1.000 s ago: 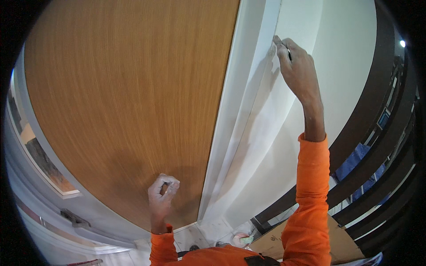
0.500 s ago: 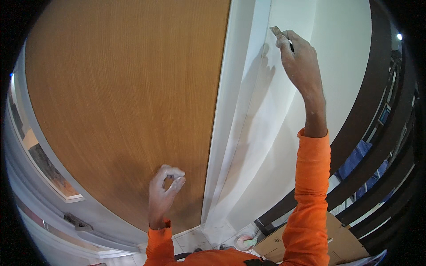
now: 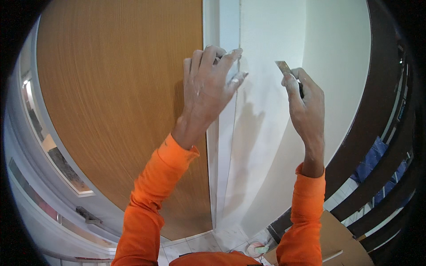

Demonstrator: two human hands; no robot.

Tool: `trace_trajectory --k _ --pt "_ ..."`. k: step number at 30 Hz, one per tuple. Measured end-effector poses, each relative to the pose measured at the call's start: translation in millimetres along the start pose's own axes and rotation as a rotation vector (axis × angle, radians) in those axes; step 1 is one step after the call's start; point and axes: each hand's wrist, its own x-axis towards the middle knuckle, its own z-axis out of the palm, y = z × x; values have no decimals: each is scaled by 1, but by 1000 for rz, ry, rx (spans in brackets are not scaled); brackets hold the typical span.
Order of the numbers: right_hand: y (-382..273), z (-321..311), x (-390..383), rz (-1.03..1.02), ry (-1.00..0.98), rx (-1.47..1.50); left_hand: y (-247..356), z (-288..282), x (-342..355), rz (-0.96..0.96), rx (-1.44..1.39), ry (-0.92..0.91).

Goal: The person applies a large white sheet of wallpaper to a wall using a utility knife to trim the edges. They smooth the material against the surface and cut along the door frame and ceiling line. Another person briefly walks through the doorway in the background.

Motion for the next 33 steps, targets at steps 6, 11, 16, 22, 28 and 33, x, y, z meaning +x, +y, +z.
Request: trace_trajectory --k 6,11,16,22,28,33 --pt "42 -37 -12 14 -21 104 -7 23 20 122 215 60" --pt "52 -35 -7 3 -73 181 -32 13 29 232 347 65" --pt "66 -38 -2 -20 -134 280 -38 8 45 364 495 15" --pt "72 -46 -3 -37 -203 377 -45 -17 89 302 458 60" --pt "80 -60 -8 -39 -277 426 26 -62 100 117 -70 -334" --pt "80 -71 -9 -72 -307 353 75 -95 75 -126 -266 -1064"
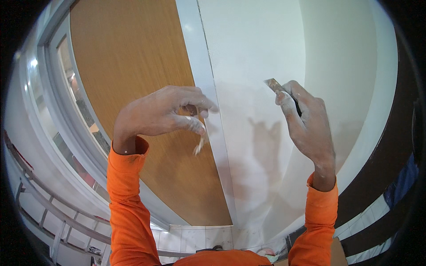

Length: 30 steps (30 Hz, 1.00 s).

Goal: The person applies a large white sheet of wallpaper to a wall using a utility knife to trim the edges. They smooth the material against the surface and cut along the door frame and ceiling line. Another person briefly walks through the doorway in the background.

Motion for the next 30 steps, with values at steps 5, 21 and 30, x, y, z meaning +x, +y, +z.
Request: trace_trajectory --k 5,21,30 --pt "-26 35 34 -152 -6 -56 -14 -16 9 -129 233 404" --pt "-54 115 164 -222 149 -446 -49 53 -13 -205 -16 733" --pt "-49 126 166 -314 134 -588 -56 88 -22 -208 -236 729"
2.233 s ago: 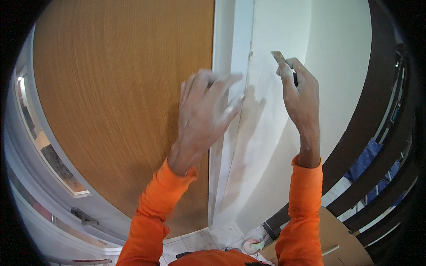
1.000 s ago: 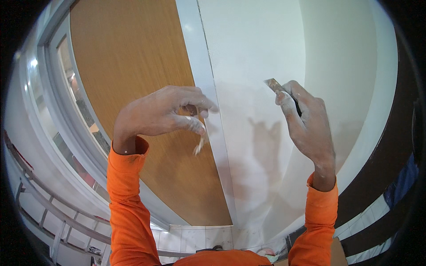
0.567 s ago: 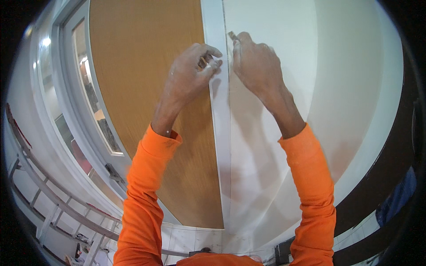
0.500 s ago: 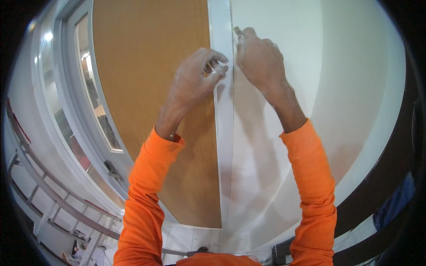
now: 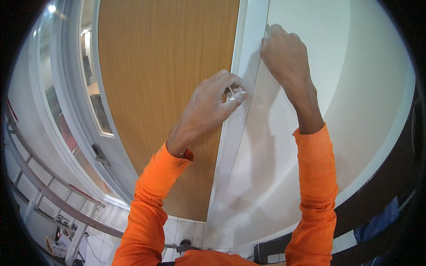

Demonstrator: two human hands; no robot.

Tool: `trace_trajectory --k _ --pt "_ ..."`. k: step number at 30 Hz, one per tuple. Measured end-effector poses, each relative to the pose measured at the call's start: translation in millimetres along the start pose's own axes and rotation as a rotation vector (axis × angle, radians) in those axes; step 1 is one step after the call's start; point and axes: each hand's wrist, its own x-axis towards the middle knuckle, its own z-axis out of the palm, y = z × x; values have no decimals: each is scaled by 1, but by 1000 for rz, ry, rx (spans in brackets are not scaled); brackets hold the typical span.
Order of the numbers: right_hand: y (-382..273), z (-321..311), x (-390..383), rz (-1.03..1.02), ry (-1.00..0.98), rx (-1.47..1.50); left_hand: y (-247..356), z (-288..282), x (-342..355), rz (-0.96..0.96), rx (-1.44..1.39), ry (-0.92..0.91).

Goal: The person applies a large white sheet of wallpaper to a wall using a utility knife to trim the edges. They smooth the material against the surface and cut along the door frame and ceiling line. Another person briefly walks through the doorway in the background.

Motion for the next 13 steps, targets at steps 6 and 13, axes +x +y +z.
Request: trace_trajectory --k 6,13 --pt "-9 -9 -57 111 -186 56 -4 -8 -15 -19 5 11" --pt "-12 -26 -46 209 -210 79 -15 -30 -25 -109 10 23"
